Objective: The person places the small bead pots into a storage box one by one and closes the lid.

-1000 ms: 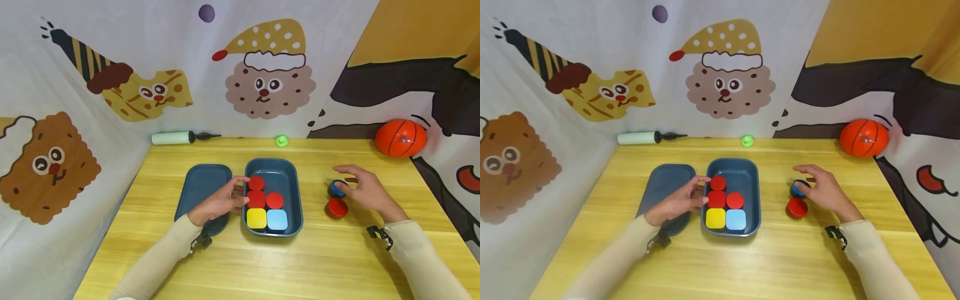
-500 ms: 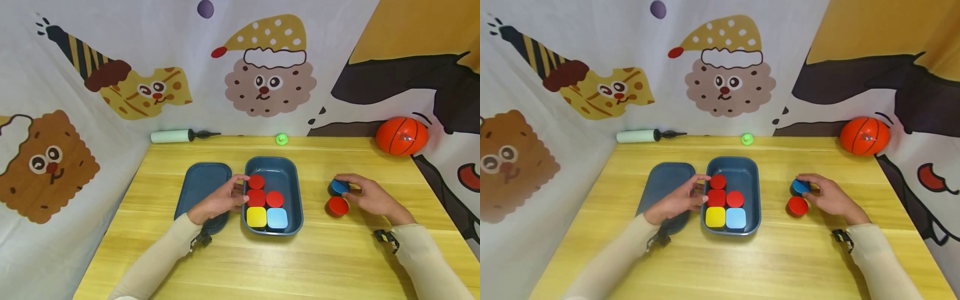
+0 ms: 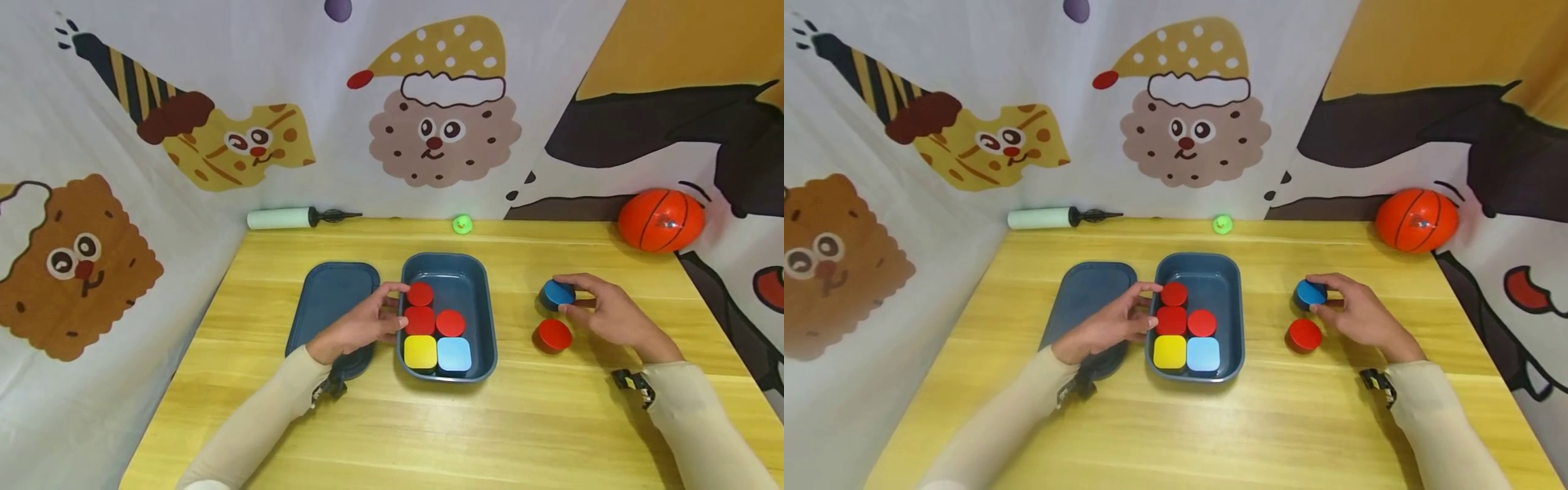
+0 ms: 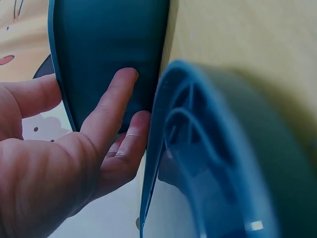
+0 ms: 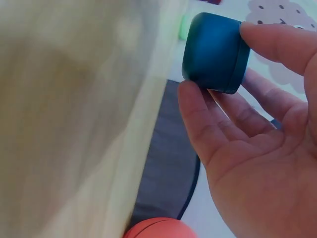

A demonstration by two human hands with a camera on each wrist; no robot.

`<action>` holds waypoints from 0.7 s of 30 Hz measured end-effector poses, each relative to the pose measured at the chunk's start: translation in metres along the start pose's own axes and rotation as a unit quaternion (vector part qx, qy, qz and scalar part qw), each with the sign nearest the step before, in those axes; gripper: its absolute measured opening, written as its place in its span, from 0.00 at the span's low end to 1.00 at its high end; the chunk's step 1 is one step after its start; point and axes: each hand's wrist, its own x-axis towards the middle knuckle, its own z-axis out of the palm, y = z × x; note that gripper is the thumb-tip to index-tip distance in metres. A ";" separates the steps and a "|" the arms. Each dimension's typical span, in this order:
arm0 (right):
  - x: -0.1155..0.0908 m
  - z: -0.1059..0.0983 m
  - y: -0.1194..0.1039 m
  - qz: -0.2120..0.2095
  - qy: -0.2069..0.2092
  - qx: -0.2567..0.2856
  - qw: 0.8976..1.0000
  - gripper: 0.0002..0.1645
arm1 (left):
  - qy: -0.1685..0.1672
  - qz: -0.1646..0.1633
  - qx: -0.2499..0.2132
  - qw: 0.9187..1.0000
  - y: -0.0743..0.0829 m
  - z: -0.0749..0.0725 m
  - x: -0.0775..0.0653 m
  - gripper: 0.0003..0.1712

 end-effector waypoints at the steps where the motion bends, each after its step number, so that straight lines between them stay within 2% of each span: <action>1: 0.002 -0.001 -0.003 -0.004 0.008 -0.003 1.000 0.32 | -0.001 -0.001 0.000 1.000 0.001 0.000 0.000 0.39; 5: 0.009 -0.003 -0.012 -0.019 0.032 0.001 0.999 0.32 | -0.001 0.001 0.002 1.000 0.002 0.000 0.000 0.38; 10: 0.016 -0.004 -0.024 -0.020 0.040 0.007 0.999 0.33 | 0.001 -0.001 0.005 1.000 0.003 0.000 -0.001 0.38; 16: 0.027 0.000 -0.050 -0.019 0.044 0.010 0.999 0.31 | -0.003 -0.001 0.006 1.000 0.002 0.000 0.000 0.39; 21: 0.041 0.011 -0.073 -0.037 0.047 0.021 0.998 0.30 | -0.003 0.003 0.004 1.000 0.000 -0.001 0.000 0.39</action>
